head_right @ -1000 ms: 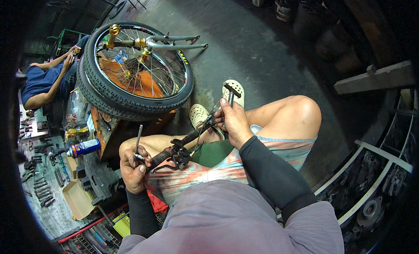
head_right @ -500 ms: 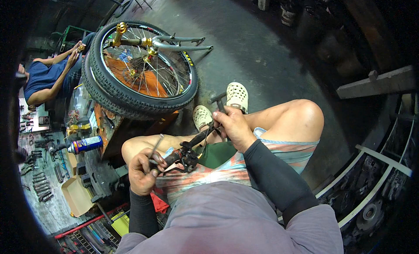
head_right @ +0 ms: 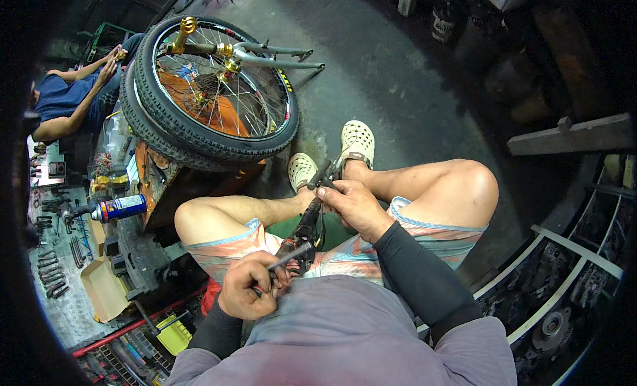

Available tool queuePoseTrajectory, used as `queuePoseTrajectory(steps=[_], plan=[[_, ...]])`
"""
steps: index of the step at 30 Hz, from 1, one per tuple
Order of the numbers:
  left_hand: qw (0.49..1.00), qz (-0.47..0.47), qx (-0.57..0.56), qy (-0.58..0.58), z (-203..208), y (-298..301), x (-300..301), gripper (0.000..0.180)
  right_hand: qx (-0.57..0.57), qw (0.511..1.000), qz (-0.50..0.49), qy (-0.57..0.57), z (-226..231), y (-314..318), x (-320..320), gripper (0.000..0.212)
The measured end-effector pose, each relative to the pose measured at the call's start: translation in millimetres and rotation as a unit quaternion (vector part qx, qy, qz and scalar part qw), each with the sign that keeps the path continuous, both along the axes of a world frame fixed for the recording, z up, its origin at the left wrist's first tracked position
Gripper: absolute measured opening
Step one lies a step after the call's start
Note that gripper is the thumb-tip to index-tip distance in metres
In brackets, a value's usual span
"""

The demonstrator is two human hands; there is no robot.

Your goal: The person sits on the floor and uses an Allen key and screwdriver to adjust and tighten components on a bicycle handlebar assembly. They repeatedly manipulate small parts and fasteners while holding the handlebar steady.

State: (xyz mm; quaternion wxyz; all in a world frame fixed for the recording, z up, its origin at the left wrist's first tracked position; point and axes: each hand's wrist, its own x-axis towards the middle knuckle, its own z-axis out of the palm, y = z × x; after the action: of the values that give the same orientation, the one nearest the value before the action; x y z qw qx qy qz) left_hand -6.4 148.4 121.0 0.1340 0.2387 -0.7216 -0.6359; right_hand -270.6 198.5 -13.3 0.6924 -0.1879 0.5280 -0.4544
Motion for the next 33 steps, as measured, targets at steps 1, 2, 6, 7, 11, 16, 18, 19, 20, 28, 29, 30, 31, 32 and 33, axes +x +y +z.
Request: queuePoseTrajectory(steps=[1,2,6,7,11,16,18,19,20,28,29,30,31,32,33], plan=[[0.999,0.035,0.013,0.002,-2.0,2.7,-0.1,0.027,-0.022,1.0,-0.001,-0.005,2.5,-0.7,0.8,0.031],[0.996,0.071,0.044,0.024,-2.8,6.1,-0.7,0.027,-0.07,0.997,-0.007,0.009,11.1,-4.2,2.6,0.032],[0.989,0.117,0.083,0.046,-8.2,13.3,0.8,0.031,-0.139,0.989,0.021,0.04,44.8,-4.8,-1.7,0.033],[0.99,0.112,0.078,0.045,-6.1,11.4,1.8,0.033,-0.158,0.987,-0.007,0.015,51.8,-7.9,2.4,0.025],[0.991,0.095,0.059,0.073,-7.9,5.9,10.5,0.03,-0.252,0.918,0.092,0.293,83.8,-38.6,13.9,0.048],[0.99,0.104,0.003,0.1,-17.0,1.5,20.8,0.025,-0.308,0.867,0.179,0.348,164.8,-89.9,39.2,0.042],[0.987,0.114,-0.001,0.109,-20.8,0.5,24.4,0.025,-0.384,0.79,0.218,0.426,184.0,-115.4,53.2,0.041],[0.984,0.126,-0.005,0.127,-24.3,-0.6,25.1,0.025,-0.431,0.727,0.239,0.479,193.5,-131.6,64.3,0.041],[0.984,0.132,-0.013,0.12,-26.4,-0.1,30.6,0.025,-0.478,0.683,0.255,0.49,199.7,-148.8,81.7,0.04],[0.981,0.137,0.02,0.133,-14.8,-14.8,47.1,0.021,-0.522,0.363,0.362,0.682,236.2,-303.2,231.3,0.011],[0.978,0.15,0.02,0.144,-18.6,-16.3,48.4,0.02,-0.51,0.347,0.356,0.702,235.0,-319.6,256.3,0.008],[0.974,0.156,0.019,0.16,-26.5,-15.9,45.9,0.018,-0.501,0.34,0.35,0.715,227.8,-337.7,276.3,0.009],[0.971,0.158,0.018,0.179,-30.2,-20.1,44.5,0.016,-0.49,0.331,0.341,0.731,218.8,-356.3,291.7,0.01],[0.976,0.15,0.02,0.156,-21.4,-24.1,48.4,0.018,-0.448,0.313,0.362,0.756,205.4,-373.0,304.8,0.011],[0.971,0.15,0.022,0.184,-23.4,-24.9,49.4,0.018,-0.41,0.295,0.377,0.776,202.0,-382.4,321.9,0.013]])
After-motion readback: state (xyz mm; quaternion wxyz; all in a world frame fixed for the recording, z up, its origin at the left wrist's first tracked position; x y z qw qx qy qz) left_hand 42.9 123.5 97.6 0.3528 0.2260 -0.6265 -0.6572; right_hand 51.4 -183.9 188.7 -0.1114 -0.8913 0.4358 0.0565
